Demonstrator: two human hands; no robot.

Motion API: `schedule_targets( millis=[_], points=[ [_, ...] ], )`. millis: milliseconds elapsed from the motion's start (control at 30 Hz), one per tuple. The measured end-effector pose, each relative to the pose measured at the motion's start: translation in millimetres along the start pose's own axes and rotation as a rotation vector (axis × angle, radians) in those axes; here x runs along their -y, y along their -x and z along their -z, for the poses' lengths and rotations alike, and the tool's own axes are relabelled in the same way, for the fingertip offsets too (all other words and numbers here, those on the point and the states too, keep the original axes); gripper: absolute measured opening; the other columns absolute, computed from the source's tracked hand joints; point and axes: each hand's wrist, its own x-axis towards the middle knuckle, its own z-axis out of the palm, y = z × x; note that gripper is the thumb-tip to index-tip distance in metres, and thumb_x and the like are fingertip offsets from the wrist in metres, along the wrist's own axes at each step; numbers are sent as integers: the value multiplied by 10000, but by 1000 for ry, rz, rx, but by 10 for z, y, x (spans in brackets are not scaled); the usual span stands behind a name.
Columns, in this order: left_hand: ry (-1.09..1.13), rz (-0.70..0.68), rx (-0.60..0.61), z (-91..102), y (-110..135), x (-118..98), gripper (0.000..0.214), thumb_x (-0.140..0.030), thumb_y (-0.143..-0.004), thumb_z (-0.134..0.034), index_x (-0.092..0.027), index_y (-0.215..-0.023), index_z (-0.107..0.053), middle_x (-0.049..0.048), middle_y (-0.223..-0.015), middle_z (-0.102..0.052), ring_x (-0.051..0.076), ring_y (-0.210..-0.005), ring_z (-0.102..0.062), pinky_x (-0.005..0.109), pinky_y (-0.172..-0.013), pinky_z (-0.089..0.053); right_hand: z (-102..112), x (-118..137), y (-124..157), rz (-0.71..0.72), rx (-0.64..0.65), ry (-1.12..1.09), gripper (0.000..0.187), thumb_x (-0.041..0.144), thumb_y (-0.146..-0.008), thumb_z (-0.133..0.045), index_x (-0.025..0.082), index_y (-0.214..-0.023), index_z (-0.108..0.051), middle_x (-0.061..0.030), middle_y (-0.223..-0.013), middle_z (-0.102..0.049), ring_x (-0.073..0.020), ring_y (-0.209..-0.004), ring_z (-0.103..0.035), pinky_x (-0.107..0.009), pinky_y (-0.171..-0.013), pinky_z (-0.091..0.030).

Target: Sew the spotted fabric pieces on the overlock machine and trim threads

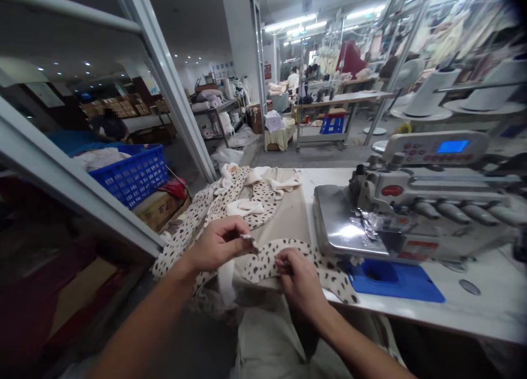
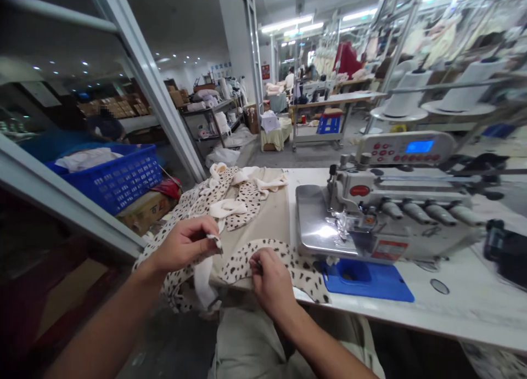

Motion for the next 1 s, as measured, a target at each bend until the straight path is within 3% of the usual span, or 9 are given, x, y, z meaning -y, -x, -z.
schedule_targets(
  millis=[167, 267, 367, 433, 533, 600, 767, 900, 1000],
  points=[
    [6, 10, -127, -89, -194, -53, 272, -410, -806, -770, -151, -796, -686, 41, -762, -662, 143, -699, -595, 243, -647, -468, -185, 170, 59, 214, 333, 306, 268, 51, -876, -554, 193, -1094, -618, -94, -1025, -673, -213, -804, -626, -274, -622, -468],
    [39, 76, -244, -10, -242, -17, 295, -429, -780, -786, -156, -790, -675, 3, -707, -635, 113, -623, -549, 209, -580, -426, -222, 231, 89, 230, 372, 359, 178, 53, -870, -580, 198, -944, -653, -85, -937, -683, -221, -781, -623, -269, -582, -441],
    [-5, 80, -275, -10, -223, -52, 308, -444, -787, -778, -154, -768, -674, -1, -683, -611, 107, -613, -519, 198, -557, -402, -74, 143, 79, 94, 276, 220, 129, 96, -875, -595, 208, -846, -652, -43, -866, -690, -188, -754, -629, -247, -623, -451],
    [-10, 89, -216, -115, -204, -102, 309, -449, -799, -765, -155, -761, -679, 12, -700, -622, 120, -650, -537, 211, -589, -425, 92, 39, 57, -112, 137, 52, 103, 171, -918, -575, 193, -885, -669, -32, -821, -697, -172, -725, -632, -241, -641, -461],
    [25, 142, -63, -453, -200, -159, 288, -434, -808, -754, -156, -765, -687, 24, -729, -639, 133, -687, -554, 227, -632, -440, 373, -97, 36, -473, -60, -346, 241, 377, -932, -610, 152, -902, -692, -32, -760, -696, -166, -662, -611, -252, -616, -471],
    [25, 187, 16, -751, -219, -168, 268, -415, -800, -760, -156, -772, -697, 26, -744, -650, 136, -701, -560, 233, -656, -444, 549, -148, 47, -635, -143, -639, 344, 482, -858, -697, 138, -875, -703, -28, -734, -685, -156, -627, -580, -254, -589, -462],
    [46, 304, 37, -1320, -344, -138, 267, -424, -791, -759, -166, -851, -721, 28, -787, -698, 153, -720, -601, 241, -672, -463, 874, -178, 125, -658, -196, -927, 381, 511, -794, -779, 143, -859, -706, -9, -696, -660, -138, -617, -556, -239, -581, -449],
    [13, 305, 68, -1459, -484, -113, 285, -447, -794, -752, -176, -879, -723, 25, -802, -711, 157, -712, -605, 244, -660, -465, 1040, -171, 138, -595, -141, -983, 348, 471, -843, -753, 161, -1002, -751, -54, -859, -724, -194, -819, -631, -273, -721, -495],
    [-73, 284, 61, -1510, -558, -101, 277, -453, -806, -740, -186, -877, -711, 16, -817, -708, 152, -711, -595, 244, -664, -463, 1113, -166, 127, -601, -171, -946, 314, 450, -833, -767, 167, -970, -764, -28, -777, -703, -189, -780, -622, -263, -695, -489]
  ],
)
